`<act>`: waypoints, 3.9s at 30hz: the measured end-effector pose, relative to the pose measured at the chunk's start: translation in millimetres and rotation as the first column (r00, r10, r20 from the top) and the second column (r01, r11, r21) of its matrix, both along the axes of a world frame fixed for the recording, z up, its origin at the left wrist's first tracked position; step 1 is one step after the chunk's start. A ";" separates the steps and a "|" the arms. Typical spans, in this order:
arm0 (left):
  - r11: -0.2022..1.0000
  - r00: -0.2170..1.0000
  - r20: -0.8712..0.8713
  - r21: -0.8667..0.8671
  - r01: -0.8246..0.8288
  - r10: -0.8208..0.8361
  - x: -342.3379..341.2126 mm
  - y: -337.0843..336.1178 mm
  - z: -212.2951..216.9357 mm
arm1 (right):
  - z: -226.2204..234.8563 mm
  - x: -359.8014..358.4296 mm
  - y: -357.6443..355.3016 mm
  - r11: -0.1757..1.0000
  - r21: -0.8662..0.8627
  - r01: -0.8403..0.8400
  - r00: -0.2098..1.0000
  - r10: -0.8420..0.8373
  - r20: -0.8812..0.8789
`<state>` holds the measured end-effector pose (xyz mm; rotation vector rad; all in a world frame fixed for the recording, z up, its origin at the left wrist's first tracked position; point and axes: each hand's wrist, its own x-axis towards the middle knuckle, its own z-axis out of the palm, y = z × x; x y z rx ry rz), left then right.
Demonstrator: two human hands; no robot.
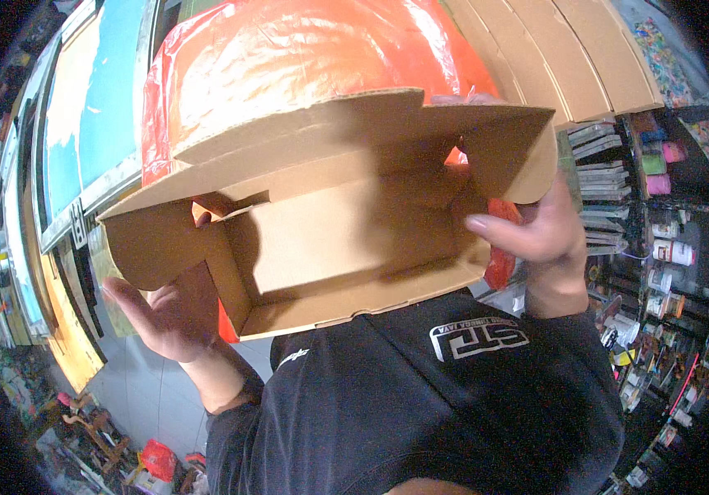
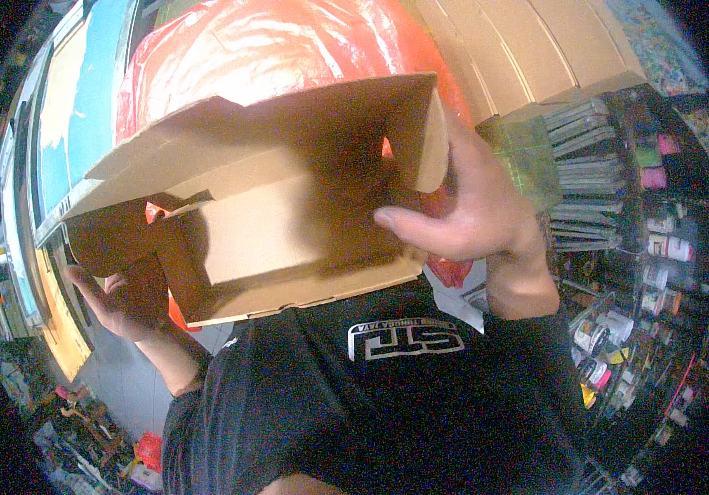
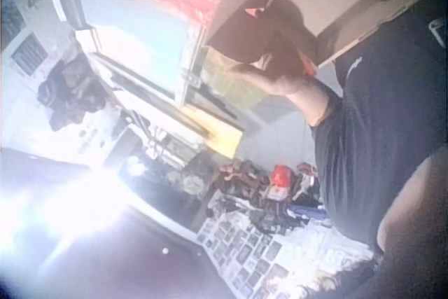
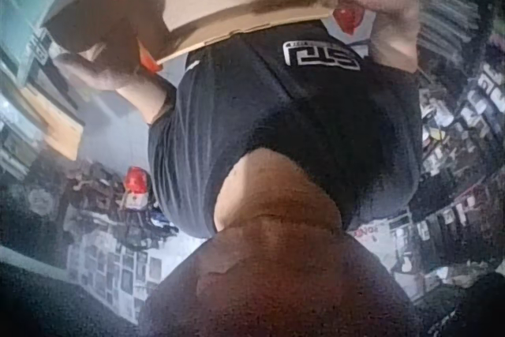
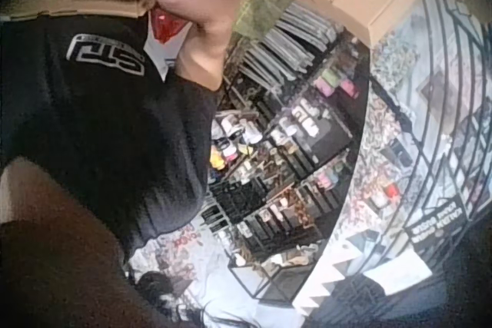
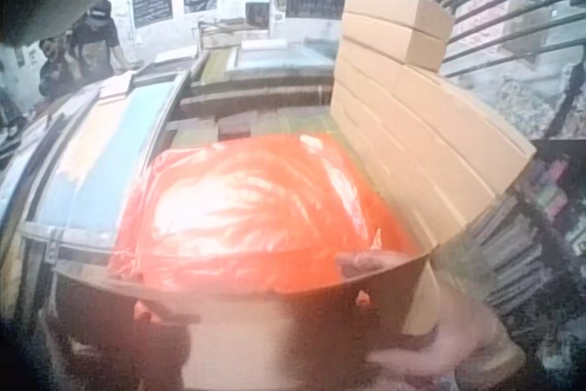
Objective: The person repeatedly folds flat cardboard pieces into small rectangular boxes, tucks the flaps, and stacks the finished boxes on a nearby surface. The person handles the boxes by hand without using any tools.
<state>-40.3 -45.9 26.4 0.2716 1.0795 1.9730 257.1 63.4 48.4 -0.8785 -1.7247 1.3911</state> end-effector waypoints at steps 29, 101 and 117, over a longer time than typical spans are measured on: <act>0.943 0.810 -0.485 -0.134 0.304 -0.331 3.2 -24.0 -13.9 | -27.1 4.7 -28.2 1.000 -0.021 0.001 0.999 0.000 0.048; 0.986 -0.149 -0.989 0.004 -0.167 -0.021 31.1 24.3 -41.4 | -42.6 -44.9 8.1 0.594 0.797 -0.109 0.857 -0.351 0.378; 0.979 0.036 -0.999 0.020 -0.201 0.027 13.0 7.6 -54.6 | -39.9 -1.4 66.4 0.783 0.592 -0.191 0.916 -0.075 0.394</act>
